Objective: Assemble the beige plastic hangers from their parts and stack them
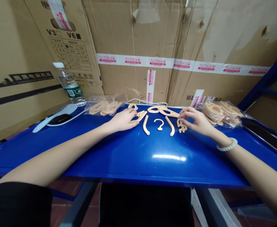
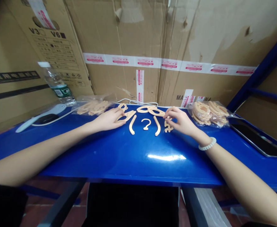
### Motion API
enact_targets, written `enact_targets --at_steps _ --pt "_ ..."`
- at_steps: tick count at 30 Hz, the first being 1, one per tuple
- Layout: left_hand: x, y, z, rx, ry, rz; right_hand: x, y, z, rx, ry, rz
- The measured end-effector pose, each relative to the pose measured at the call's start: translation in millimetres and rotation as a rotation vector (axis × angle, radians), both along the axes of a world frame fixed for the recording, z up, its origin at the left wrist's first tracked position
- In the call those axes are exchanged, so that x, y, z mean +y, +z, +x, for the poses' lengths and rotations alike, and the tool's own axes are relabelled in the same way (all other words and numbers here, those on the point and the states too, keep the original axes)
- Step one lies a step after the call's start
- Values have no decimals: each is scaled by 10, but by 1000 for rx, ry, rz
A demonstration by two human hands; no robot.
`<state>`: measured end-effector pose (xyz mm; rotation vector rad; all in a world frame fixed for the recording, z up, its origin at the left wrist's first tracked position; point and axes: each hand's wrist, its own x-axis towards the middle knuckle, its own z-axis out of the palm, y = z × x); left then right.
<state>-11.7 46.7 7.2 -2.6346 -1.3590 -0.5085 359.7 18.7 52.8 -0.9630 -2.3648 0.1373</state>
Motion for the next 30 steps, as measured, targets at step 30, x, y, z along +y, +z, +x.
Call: enact_targets --at_steps 30 --pt "-463 158 209 -352 -257 560 -456 -186 -558 649 45 -668"
